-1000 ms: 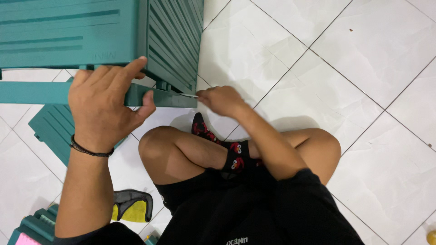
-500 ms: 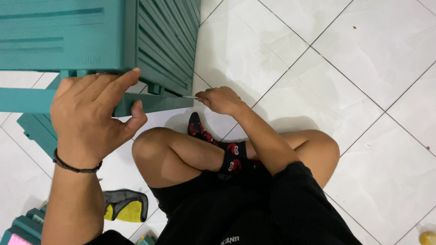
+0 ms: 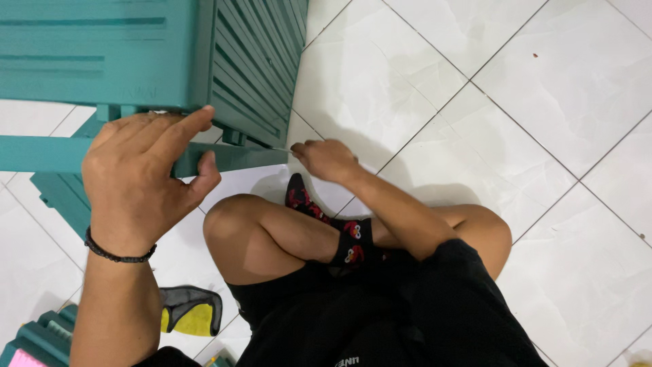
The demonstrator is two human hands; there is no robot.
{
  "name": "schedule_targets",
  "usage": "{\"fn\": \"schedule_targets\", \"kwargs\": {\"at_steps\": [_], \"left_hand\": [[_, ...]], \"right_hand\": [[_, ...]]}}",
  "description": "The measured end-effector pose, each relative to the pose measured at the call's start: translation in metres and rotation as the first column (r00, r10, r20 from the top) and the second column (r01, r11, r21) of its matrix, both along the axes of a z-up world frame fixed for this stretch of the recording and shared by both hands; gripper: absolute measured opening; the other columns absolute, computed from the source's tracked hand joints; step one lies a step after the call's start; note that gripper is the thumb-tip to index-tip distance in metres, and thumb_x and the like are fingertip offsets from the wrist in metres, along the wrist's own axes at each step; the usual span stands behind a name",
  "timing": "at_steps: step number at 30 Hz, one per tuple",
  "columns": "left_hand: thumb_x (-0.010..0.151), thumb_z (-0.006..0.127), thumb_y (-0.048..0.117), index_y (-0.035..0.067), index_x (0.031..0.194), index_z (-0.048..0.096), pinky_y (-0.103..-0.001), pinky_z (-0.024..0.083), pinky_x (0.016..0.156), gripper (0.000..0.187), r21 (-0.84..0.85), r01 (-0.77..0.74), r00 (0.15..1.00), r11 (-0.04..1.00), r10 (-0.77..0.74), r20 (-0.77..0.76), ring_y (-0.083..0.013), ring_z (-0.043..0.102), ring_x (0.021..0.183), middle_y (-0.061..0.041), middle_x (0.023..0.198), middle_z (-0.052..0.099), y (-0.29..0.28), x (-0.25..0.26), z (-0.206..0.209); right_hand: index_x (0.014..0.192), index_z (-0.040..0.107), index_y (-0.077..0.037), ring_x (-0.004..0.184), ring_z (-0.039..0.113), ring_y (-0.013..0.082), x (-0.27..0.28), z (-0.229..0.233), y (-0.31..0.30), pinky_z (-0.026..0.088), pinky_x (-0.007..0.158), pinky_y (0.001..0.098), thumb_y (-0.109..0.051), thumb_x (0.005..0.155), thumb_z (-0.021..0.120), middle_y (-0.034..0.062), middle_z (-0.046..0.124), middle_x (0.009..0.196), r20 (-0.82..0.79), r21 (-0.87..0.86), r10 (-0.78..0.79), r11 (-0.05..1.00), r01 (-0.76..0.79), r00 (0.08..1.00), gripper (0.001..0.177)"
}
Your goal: The person sits on the floor and uses a screwdriver to pry apart the interlocking tabs of a teal plastic storage unit. They remove several side panels and lids one by one, placing them on the floor beside the main frame.
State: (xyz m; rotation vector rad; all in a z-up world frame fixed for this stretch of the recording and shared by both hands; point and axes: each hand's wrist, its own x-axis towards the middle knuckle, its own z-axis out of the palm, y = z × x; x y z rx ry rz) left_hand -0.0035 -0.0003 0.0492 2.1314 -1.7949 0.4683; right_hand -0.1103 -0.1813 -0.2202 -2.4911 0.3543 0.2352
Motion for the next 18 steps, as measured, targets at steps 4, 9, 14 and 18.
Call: {"fn": "schedule_targets", "kwargs": {"at_steps": [4,9,14,18], "left_hand": [[0.078,0.086,0.014,0.009,0.117,0.073,-0.038,0.050,0.079,0.042,-0.001,0.000,1.000,1.000,0.000,-0.004,-0.0253,0.069,0.090,-0.006,0.097,0.074,0.002,0.006,0.001],[0.080,0.083,0.008,0.010,0.118,0.075,-0.034,0.045,0.067,0.039,0.008,0.003,1.000,1.000,-0.003,-0.014,-0.0211,0.068,0.082,-0.005,0.099,0.076,0.010,0.013,0.003],[0.078,0.082,0.007,0.012,0.113,0.079,-0.033,0.043,0.065,0.035,0.058,0.031,0.997,0.998,-0.027,-0.076,-0.0200,0.061,0.069,-0.002,0.086,0.072,0.014,0.029,0.008],[0.073,0.082,0.005,0.013,0.093,0.080,-0.032,0.039,0.056,0.022,0.070,0.072,0.997,0.995,-0.069,-0.045,-0.0165,0.065,0.065,0.003,0.089,0.077,0.014,0.043,0.004]], "right_hand": [[0.125,0.067,-0.011,0.088,0.071,0.0396,-0.011,-0.016,0.037,0.056,0.078,0.0509,-0.028,0.104,0.045,0.0180,0.074,0.105,0.140,0.113,-0.217,0.973,0.202,0.966,0.034],[0.122,0.067,-0.009,0.086,0.070,0.0416,-0.001,-0.015,0.070,0.055,0.078,0.0511,-0.030,0.106,0.046,0.0206,0.075,0.097,0.036,0.290,-0.416,0.874,0.389,0.909,0.034],[0.120,0.070,-0.011,0.078,0.071,0.0394,0.014,0.008,0.035,0.056,0.067,0.0513,-0.025,0.103,0.048,0.0186,0.074,0.097,0.188,0.071,-0.154,0.987,0.143,0.970,0.031],[0.114,0.071,-0.011,0.081,0.073,0.0346,0.031,0.021,0.022,0.057,0.066,0.0494,-0.023,0.103,0.052,0.0134,0.074,0.094,0.105,-0.120,0.074,0.991,-0.061,0.992,0.026]]}}
